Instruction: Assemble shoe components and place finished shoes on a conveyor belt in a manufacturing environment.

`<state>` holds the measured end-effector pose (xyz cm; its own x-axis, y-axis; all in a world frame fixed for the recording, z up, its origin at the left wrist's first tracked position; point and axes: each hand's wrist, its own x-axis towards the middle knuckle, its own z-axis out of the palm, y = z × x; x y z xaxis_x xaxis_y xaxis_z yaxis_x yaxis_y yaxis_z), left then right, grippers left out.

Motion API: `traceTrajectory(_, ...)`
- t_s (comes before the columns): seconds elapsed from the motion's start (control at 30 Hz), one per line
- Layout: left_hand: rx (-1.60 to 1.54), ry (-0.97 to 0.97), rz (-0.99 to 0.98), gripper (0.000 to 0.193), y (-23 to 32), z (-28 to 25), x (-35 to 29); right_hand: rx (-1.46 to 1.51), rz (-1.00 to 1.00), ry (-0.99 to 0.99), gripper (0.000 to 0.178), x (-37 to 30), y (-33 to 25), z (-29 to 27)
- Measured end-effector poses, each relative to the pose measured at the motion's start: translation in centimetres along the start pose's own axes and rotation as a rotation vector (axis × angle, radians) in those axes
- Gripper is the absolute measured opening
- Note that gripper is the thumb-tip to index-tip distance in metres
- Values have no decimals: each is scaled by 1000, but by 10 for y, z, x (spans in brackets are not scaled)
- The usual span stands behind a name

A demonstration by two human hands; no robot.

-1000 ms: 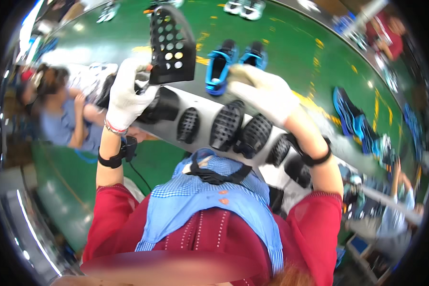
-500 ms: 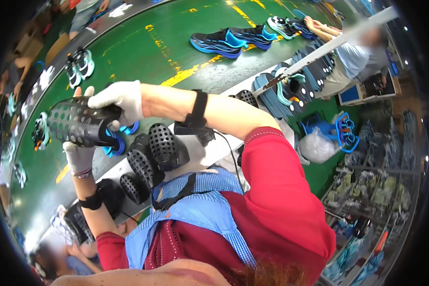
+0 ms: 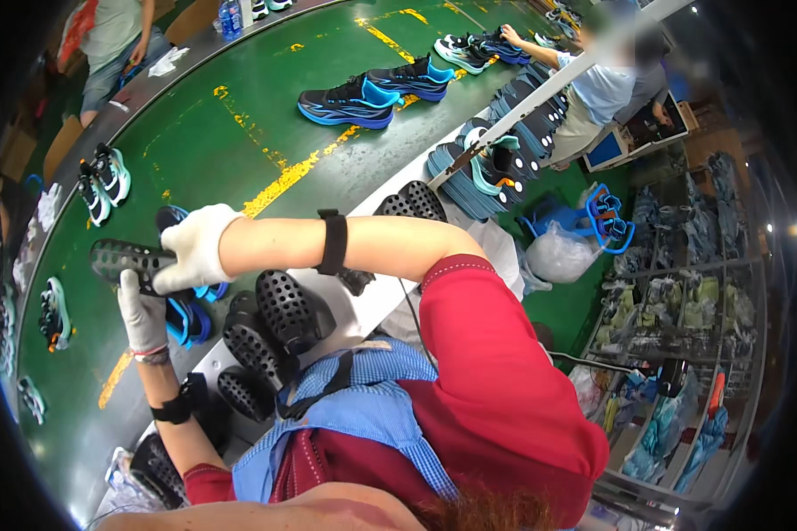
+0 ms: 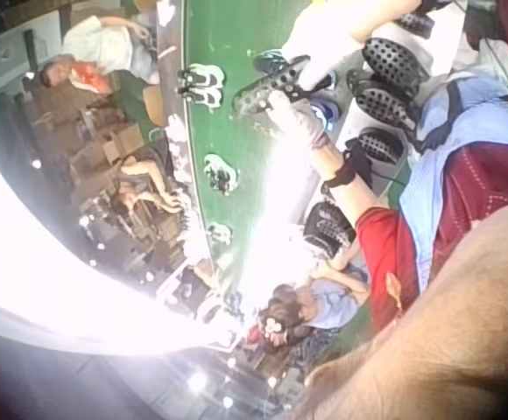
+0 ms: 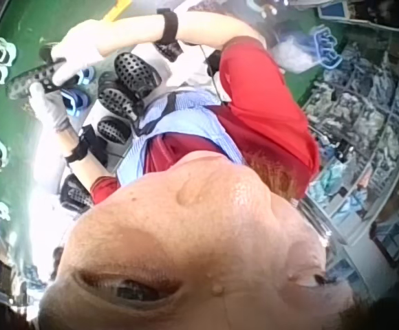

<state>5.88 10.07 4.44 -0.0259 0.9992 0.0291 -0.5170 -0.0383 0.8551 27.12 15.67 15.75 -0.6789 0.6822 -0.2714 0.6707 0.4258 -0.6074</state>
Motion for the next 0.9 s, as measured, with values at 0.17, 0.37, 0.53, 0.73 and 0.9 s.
traceTrajectory(0.17,-27,14,26,32,-8,-1,2,-108,-76,139,45,11,4,17)
traceTrajectory(0.37,61,-57,-221,35,-16,-3,0,-186,-42,1,46,15,13,11)
traceTrajectory(0.53,1286,-108,-160,48,-65,-49,-16,-148,93,-21,44,21,43,5)
traceTrajectory(0.73,1686,-270,-126,52,-89,-61,-16,-121,147,-58,45,23,65,11)
traceTrajectory(0.9,1665,-307,60,46,-120,-100,-5,-89,151,-94,44,27,74,15)
